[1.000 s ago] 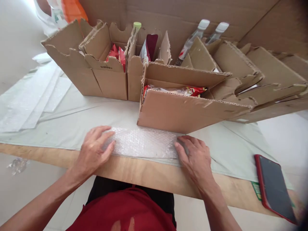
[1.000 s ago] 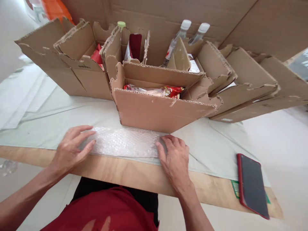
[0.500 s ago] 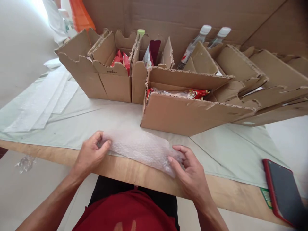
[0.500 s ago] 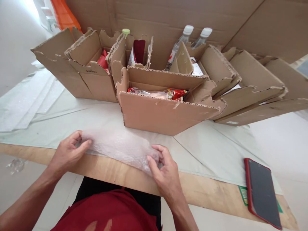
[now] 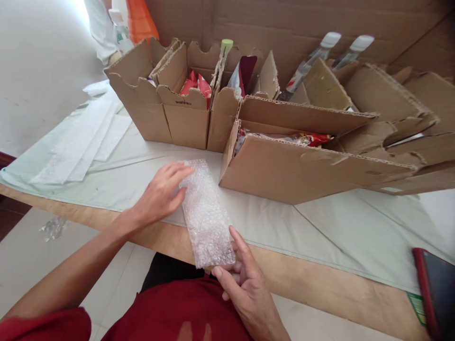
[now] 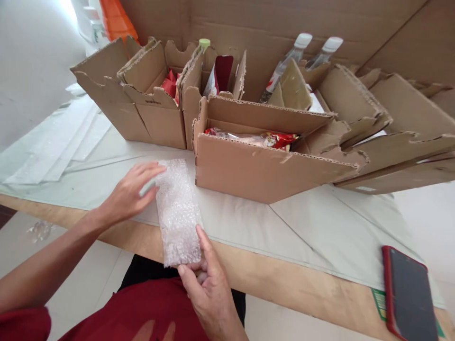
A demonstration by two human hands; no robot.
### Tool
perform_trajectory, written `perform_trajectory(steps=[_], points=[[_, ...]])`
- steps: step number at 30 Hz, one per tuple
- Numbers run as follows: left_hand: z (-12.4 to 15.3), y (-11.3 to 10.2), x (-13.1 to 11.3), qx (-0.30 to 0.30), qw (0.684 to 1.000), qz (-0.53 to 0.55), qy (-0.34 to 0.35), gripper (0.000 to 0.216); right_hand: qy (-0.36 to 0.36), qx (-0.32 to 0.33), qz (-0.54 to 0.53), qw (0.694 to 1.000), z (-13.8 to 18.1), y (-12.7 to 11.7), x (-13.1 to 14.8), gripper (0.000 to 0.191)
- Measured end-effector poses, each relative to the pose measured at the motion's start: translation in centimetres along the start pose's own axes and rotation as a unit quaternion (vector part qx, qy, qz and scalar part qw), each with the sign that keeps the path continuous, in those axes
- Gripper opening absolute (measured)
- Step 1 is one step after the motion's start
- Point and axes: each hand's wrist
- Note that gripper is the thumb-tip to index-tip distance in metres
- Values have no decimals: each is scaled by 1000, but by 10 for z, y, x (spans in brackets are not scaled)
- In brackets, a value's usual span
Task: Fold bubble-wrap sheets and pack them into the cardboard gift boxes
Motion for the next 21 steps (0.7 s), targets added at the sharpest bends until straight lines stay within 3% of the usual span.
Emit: perform_trajectory(steps=[4, 7, 9, 12, 15, 17, 21], points=[[77, -5, -32, 101, 992, 67, 33, 55, 19, 21, -15, 999, -7, -5, 13, 45], [107, 6, -54, 117, 991, 64, 30, 59, 70, 33, -87, 993, -6, -2, 18, 47], [110, 18, -62, 66, 995, 69, 20, 55, 75, 58, -136, 986, -1, 0, 19, 47], [102, 26, -63, -25, 990, 135, -28, 36, 13, 54, -146, 988, 5, -3, 18, 54], [93, 21, -58, -8, 967, 214, -136, 17, -97, -31, -25, 994, 1, -14, 17, 55], [90, 16, -56, 18, 945, 248, -214, 14, -158, -57, 96, 981, -11, -20, 18, 60], [86, 16, -55, 29, 906, 312, -285, 35, -177, -4, 212, 961, -47, -17, 24, 76]])
Point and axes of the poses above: each hand's wrist, its own z-axis away from the middle knuckle, its own y-axis out of the palm, x = y × z, and after that the axes turned 6 degrees about -y, right-handed
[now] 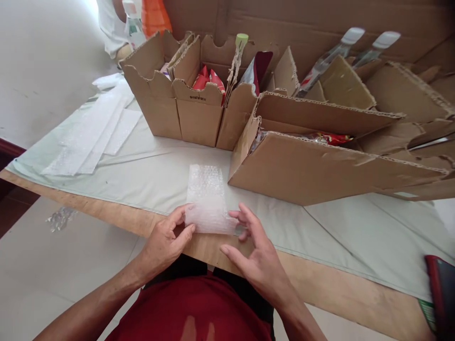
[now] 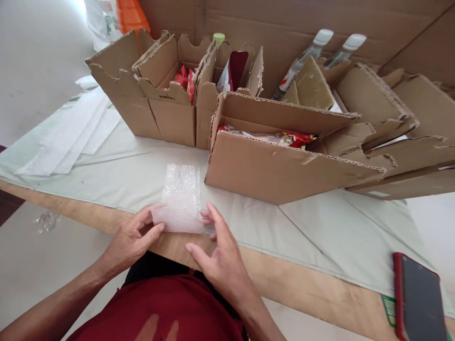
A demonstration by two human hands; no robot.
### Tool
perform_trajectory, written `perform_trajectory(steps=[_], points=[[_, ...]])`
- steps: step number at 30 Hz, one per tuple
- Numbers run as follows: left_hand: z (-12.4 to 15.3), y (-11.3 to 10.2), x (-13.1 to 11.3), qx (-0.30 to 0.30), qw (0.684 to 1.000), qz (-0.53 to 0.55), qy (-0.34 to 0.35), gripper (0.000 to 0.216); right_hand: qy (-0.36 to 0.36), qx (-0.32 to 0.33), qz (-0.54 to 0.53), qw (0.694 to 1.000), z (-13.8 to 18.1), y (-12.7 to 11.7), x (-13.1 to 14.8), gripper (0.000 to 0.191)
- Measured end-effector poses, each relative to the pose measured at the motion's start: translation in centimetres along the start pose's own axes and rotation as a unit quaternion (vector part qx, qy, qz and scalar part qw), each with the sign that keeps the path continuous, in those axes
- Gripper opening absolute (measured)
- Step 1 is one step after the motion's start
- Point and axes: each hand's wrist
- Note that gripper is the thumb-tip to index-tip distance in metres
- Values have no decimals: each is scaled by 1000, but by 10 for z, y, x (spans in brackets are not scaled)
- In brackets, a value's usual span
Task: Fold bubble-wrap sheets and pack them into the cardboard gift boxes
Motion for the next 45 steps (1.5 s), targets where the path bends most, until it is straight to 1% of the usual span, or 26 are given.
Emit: perform_trajectory(steps=[2, 5, 8, 10, 11, 12, 14, 15, 17, 19, 20, 21, 23, 25, 26, 28, 31, 32, 34, 36, 38, 40, 42, 43, 44, 45], points=[[-2, 3, 1, -7, 1000, 2, -14, 43, 14, 26, 9, 1000, -17, 8, 0, 69], [-5, 5, 3, -40, 998, -38, -3, 41, 34, 34, 46, 998, -34, 18, 3, 59], [-5, 5, 7, -122, 984, -102, 79, 43, 39, 27, 81, 996, -40, 21, 7, 59], [-5, 5, 9, -177, 959, -158, 152, 47, 42, 29, 103, 993, -42, 21, 9, 61], [-5, 5, 10, -193, 945, -185, 186, 48, 42, 32, 117, 992, -43, 21, 9, 61], [-6, 6, 10, -197, 932, -213, 215, 46, 39, 35, 135, 989, -45, 22, 9, 62], [-8, 7, 10, -170, 916, -263, 250, 37, 19, 42, 176, 983, -46, 22, 7, 61], [-9, 7, 9, -144, 915, -280, 252, 31, -4, 36, 201, 979, -45, 22, 6, 60], [-12, 7, 9, -98, 921, -295, 236, 20, -80, -14, 261, 962, -40, 20, 4, 57], [-16, 6, 10, -75, 929, -291, 217, 17, -170, -80, 314, 931, -30, 15, 4, 53], [-17, 5, 10, -67, 931, -288, 214, 17, -209, -92, 330, 916, -25, 11, 4, 51], [-18, 4, 11, -61, 932, -286, 215, 18, -238, -80, 339, 907, -20, 8, 5, 49], [-20, 3, 11, -56, 932, -284, 220, 20, -272, -3, 351, 896, -14, 5, 5, 43], [-20, 0, 11, -53, 932, -285, 217, 19, -282, 67, 364, 885, -15, 5, 4, 36], [-19, -2, 10, -48, 934, -283, 214, 18, -286, 81, 367, 881, -18, 6, 3, 33], [-16, -7, 9, -25, 938, -274, 210, 21, -288, 84, 355, 885, -24, 7, 2, 30], [-9, -15, 6, 4, 937, -258, 234, 41, -267, 89, 284, 917, -31, 5, 3, 30], [-6, -16, 5, 4, 937, -252, 243, 40, -249, 93, 257, 929, -31, 4, 5, 30], [-4, -16, 3, -4, 943, -227, 245, 27, -206, 98, 209, 951, -32, 2, 7, 29], [-6, -13, 2, -16, 956, -195, 216, 18, -161, 96, 170, 968, -32, 1, 7, 27], [-12, -8, 2, -36, 967, -181, 173, 16, -131, 69, 150, 978, -32, 2, 5, 25], [-20, -2, 2, -66, 969, -189, 145, 17, -150, -8, 179, 972, -29, 3, 4, 24], [-29, 3, 3, -90, 963, -214, 140, 17, -208, -83, 244, 944, -25, 5, 3, 23], [-32, 4, 4, -98, 957, -231, 144, 17, -238, -95, 275, 927, -23, 5, 3, 23], [-35, 6, 5, -104, 951, -250, 148, 18, -260, -84, 301, 914, -22, 6, 4, 24], [-37, 7, 6, -108, 946, -266, 150, 18, -274, -56, 320, 905, -22, 8, 4, 26]])
Point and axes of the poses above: each hand's wrist, its own z-axis away from the middle knuckle, its own y-axis out of the palm, x = y × z, and after that the axes turned 6 degrees about -y, right-handed
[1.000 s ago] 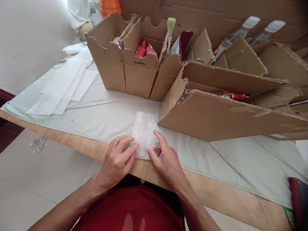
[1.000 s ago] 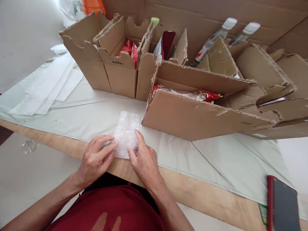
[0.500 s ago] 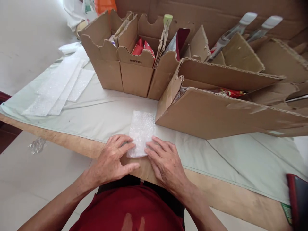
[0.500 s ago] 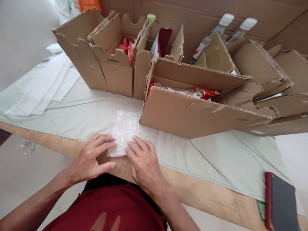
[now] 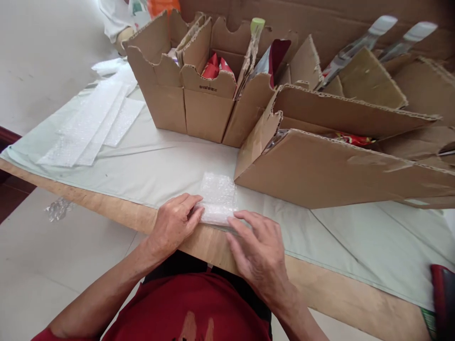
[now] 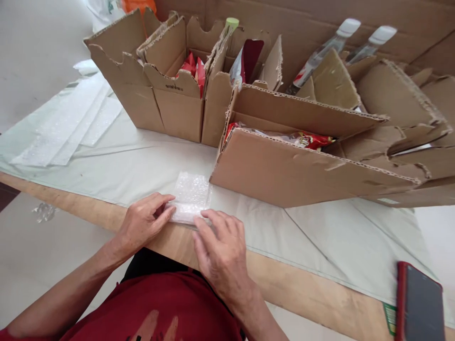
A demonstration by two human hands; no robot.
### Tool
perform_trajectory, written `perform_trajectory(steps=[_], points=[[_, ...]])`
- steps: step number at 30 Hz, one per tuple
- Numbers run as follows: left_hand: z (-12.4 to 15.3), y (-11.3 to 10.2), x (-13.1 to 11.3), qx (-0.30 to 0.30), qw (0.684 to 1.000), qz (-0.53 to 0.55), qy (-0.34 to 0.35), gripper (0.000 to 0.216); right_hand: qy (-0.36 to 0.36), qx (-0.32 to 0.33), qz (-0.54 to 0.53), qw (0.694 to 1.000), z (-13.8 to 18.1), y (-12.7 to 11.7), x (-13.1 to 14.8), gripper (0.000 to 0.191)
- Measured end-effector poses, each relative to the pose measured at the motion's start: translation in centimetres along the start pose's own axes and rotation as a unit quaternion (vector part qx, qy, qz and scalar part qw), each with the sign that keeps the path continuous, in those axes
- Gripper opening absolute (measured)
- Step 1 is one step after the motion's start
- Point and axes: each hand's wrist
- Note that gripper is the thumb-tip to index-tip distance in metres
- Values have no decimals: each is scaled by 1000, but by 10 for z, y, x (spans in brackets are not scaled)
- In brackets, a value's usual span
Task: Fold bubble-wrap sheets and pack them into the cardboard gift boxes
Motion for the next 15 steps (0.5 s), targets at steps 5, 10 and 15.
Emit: perform_trajectory(steps=[5, 10, 15], points=[[6, -8, -1, -28, 999, 21, 32, 21, -22, 75, -9, 997, -11, 8, -2, 22], [16, -23, -6, 24, 993, 70, 96, 26, 30, 90, -124, 988, -9, 4, -4, 24], [-4, -5, 1, -3, 998, 39, 50, 23, 18, 38, 8, 999, -8, 3, 1, 29]])
Point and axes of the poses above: each hand's wrist, its own z-axis away from the middle knuckle, its own y-axis out of the palm, x = y × z, and after that the axes turned 6 degrees about -y, right-handed
